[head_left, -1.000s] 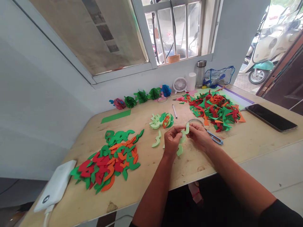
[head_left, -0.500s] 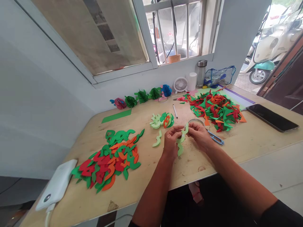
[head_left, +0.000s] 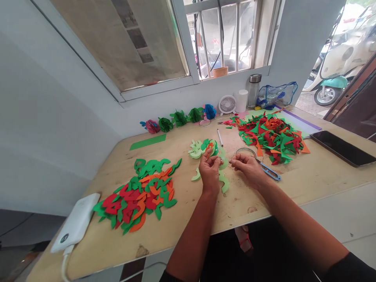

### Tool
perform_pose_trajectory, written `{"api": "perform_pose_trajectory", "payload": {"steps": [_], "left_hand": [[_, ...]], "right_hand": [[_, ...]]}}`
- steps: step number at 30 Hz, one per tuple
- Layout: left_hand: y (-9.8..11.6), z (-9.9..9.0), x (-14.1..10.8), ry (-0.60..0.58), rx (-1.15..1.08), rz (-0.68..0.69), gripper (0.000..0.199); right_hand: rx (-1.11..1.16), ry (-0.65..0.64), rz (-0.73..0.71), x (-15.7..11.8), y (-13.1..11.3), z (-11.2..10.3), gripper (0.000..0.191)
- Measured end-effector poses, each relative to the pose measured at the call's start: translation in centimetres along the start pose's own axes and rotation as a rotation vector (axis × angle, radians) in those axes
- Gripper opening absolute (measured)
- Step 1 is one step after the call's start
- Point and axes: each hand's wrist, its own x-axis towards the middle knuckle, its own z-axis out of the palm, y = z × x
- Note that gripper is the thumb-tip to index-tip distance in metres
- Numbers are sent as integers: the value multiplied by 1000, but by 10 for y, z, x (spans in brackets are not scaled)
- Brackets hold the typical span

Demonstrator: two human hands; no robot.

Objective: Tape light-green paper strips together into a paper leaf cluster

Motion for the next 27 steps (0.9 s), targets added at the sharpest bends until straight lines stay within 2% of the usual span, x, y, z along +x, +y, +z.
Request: {"api": "perform_pose_trajectory", "payload": {"steps": [3,6,12,20,27], "left_hand": [[-1,0,-1,6,24,4,41],[-2,1,-1,-10,30,11,42],[-5,1,-1,-58,34,-12,41],[-4,2,-4,-189,174,-121,15],[-8,1,-4,-262,213,-148,13]], "right_hand": [[-71,-61,-26,-2,0,2,25],[-125,-69,-66,-3,0,3,24],[-178,11,-111,-3,-2,3,21],[-133,182,-157,-2,-5,2,23],[-101,213,-181,1,1,-2,21]]}}
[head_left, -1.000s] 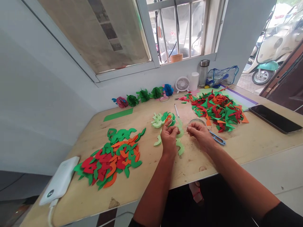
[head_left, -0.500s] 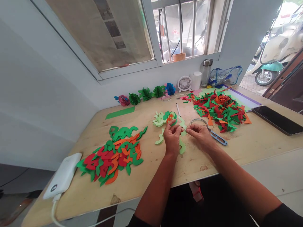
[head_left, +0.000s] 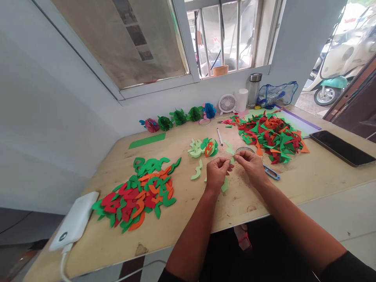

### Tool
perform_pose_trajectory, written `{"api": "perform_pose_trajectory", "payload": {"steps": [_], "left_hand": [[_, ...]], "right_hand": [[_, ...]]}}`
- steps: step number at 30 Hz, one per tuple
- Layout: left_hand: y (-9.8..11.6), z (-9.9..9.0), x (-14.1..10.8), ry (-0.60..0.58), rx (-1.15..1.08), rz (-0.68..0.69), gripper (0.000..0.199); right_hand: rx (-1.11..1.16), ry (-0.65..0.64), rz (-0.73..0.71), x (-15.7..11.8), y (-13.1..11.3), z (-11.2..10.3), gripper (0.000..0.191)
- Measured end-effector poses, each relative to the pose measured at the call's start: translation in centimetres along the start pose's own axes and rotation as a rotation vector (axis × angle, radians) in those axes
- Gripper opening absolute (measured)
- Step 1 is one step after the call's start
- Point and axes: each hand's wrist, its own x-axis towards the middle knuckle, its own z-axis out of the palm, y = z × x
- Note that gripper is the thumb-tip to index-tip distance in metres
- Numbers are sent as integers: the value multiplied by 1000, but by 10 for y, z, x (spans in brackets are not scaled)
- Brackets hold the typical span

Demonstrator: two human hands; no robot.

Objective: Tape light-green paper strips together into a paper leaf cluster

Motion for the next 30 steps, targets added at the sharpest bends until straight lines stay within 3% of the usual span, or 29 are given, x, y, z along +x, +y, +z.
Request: {"api": "perform_pose_trajectory", "payload": {"steps": [12,30], "left_hand": [[4,1,-1,51,-151,-3,17],[-1,-1,2,7,-61,57,11]], "right_hand": [[-82,-140,-14,-5,-10,3,23],[-404,-114,-183,-4,2,2,7]]}}
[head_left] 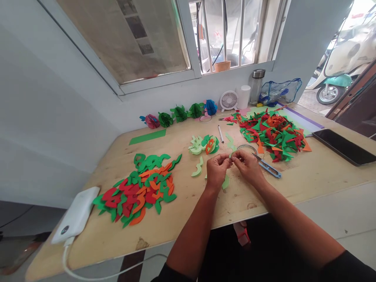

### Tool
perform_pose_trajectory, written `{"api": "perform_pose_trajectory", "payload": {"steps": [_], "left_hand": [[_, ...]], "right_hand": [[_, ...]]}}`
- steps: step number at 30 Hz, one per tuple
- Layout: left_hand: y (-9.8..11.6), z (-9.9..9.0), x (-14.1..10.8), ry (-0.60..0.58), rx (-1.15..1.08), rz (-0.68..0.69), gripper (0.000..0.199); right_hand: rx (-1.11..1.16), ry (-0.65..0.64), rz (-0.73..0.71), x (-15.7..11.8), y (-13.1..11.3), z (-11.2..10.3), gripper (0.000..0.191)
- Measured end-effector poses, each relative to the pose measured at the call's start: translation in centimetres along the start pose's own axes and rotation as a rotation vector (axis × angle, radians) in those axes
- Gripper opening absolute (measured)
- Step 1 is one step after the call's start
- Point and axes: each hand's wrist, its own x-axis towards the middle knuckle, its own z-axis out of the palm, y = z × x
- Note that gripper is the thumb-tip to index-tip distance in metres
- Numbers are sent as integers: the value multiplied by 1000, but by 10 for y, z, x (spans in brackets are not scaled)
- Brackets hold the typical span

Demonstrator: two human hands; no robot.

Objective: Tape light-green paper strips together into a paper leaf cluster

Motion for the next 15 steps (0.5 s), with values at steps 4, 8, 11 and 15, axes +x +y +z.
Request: {"api": "perform_pose_trajectory", "payload": {"steps": [4,8,11,15], "left_hand": [[-2,0,0,8,27,24,10],[-2,0,-1,17,50,40,9],[-2,0,-1,11,45,38,10],[-1,0,-2,-1,39,38,10]], "right_hand": [[-19,-8,-23,0,0,0,7],[24,-33,-14,1,4,0,8],[57,-53,-5,2,7,1,9],[15,-55,-38,4,11,1,12]]}}
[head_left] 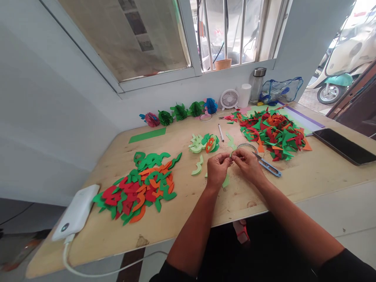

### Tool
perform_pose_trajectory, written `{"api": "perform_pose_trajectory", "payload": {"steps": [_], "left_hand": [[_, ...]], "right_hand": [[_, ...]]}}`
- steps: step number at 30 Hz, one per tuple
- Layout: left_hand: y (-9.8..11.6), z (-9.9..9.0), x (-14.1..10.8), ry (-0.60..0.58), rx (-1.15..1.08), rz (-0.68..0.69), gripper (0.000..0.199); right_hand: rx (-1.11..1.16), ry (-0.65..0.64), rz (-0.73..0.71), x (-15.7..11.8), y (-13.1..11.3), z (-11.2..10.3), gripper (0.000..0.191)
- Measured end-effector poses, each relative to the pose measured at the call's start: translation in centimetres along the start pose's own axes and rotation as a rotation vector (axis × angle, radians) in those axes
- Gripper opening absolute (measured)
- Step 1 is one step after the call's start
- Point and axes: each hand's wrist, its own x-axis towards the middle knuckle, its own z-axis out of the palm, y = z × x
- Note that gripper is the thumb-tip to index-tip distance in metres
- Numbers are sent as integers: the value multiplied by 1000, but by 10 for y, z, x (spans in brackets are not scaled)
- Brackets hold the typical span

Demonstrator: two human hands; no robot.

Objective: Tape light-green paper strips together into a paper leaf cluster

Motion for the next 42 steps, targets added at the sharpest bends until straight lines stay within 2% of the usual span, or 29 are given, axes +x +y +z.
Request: {"api": "perform_pose_trajectory", "payload": {"steps": [13,27,34,42], "left_hand": [[-1,0,0,-21,23,10,11],[-5,1,1,-24,53,25,11],[-8,0,3,-22,107,51,11],[-10,-1,5,-1,164,77,12]], "right_hand": [[-137,14,-19,-1,-2,-1,13],[-159,28,-39,-2,-1,-1,13],[-184,40,-6,-2,-3,0,11],[-218,45,-21,-1,-2,1,16]]}}
